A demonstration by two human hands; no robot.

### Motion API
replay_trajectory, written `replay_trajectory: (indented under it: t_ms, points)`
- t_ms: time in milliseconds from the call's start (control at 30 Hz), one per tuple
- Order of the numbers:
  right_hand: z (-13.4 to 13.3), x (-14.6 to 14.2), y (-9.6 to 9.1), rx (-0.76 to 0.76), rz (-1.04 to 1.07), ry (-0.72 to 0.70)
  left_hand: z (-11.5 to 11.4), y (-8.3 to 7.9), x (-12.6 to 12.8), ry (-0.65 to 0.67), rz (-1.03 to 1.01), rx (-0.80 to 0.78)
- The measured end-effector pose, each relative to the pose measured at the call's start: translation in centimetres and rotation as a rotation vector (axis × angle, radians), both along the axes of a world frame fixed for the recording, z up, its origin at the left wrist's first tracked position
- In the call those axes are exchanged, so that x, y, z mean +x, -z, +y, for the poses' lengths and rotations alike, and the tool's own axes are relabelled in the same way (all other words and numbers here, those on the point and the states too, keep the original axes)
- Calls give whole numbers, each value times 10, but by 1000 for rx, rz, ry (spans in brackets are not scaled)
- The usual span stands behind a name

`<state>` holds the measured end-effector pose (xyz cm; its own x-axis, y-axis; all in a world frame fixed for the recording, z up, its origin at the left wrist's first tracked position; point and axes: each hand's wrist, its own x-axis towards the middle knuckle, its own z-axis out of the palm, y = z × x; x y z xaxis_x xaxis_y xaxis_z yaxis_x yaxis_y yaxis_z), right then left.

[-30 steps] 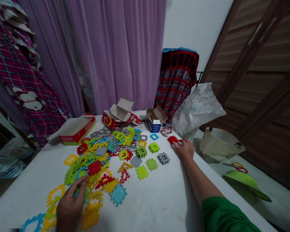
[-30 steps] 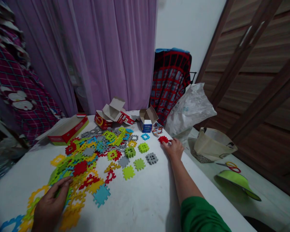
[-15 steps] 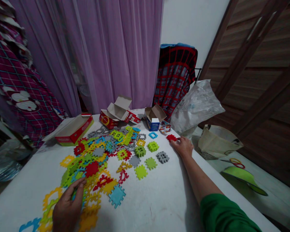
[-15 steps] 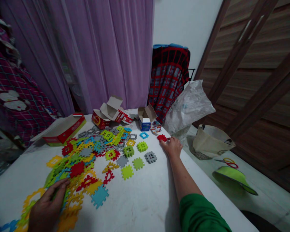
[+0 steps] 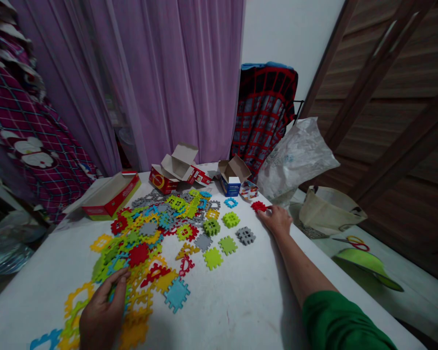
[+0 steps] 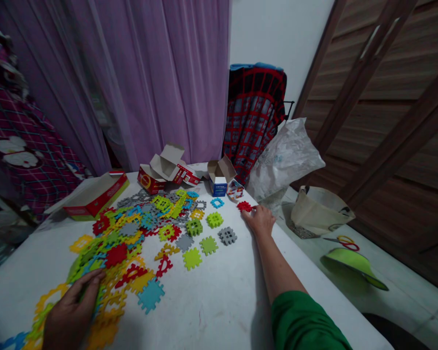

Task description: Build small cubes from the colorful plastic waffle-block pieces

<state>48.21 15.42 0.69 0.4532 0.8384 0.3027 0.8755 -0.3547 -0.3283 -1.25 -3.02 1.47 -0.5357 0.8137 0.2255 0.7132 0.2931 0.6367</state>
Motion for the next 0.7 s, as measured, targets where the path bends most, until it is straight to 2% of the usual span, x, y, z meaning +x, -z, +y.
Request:
replay_trajectory:
  t_ms: [267,467,567,700]
  points:
    - [0,0,-1,2,15,-8,-1,-6,7,-33,12,6]
    - [-2,-1,-3,106,31,-26,-2,-1,3,-9,17,35]
    - [8,-3,-13,137,32,-59,-1,0,1,-12,15,11]
    - [37,-13,-39,120,80,-103,0,-2,2,-32,-4,-3]
